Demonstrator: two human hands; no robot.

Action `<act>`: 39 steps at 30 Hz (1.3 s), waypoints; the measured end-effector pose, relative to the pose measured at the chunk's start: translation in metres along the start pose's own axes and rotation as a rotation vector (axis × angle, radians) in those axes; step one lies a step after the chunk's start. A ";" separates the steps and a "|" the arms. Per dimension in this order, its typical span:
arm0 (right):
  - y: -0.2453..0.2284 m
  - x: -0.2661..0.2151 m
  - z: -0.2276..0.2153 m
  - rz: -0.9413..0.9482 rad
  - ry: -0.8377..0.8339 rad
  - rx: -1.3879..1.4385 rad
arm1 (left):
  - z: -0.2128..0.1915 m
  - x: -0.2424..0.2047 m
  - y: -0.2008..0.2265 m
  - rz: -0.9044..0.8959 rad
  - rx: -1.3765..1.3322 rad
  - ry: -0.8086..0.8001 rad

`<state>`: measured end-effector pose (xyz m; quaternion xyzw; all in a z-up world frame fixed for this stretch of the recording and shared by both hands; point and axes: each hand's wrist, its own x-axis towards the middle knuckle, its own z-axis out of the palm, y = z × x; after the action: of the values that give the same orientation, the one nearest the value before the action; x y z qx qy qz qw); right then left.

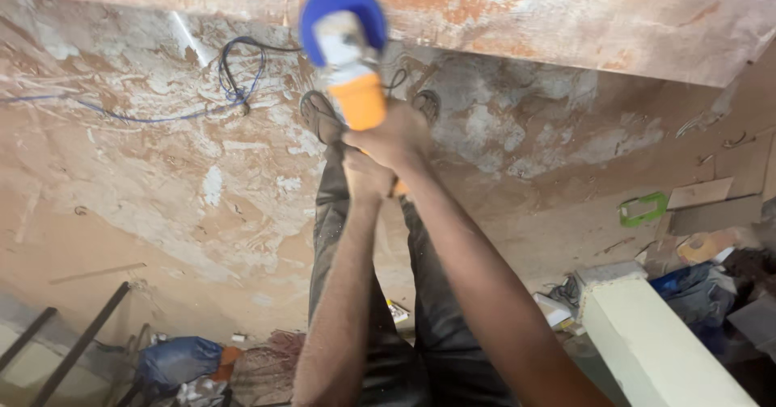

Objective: The person uses an electric angle grinder with a sanding disc to smooth the surface of a large wooden board. They move the tool back and forth across the board, removing the existing finish and creating a uniform dust layer.

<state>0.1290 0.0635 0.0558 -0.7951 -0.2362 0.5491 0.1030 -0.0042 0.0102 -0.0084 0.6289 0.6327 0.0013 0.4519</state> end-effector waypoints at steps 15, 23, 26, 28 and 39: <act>0.116 0.009 -0.044 0.134 0.312 0.682 | 0.012 -0.002 0.140 -0.192 0.304 -0.495; 0.039 0.023 -0.039 0.285 0.239 0.158 | -0.003 0.028 0.098 -0.252 0.269 -0.356; -0.044 0.023 -0.008 0.068 0.114 0.349 | -0.026 0.058 0.008 -0.164 0.165 -0.140; -0.104 0.027 0.016 0.110 0.056 0.073 | -0.050 0.070 -0.051 0.166 0.181 0.071; -0.184 0.051 0.066 -0.035 0.036 0.420 | -0.133 0.125 -0.038 -0.239 0.282 -0.153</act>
<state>0.0346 0.2419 0.0666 -0.7617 -0.1285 0.5699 0.2802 -0.0860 0.1776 -0.0230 0.6048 0.6605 -0.1886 0.4031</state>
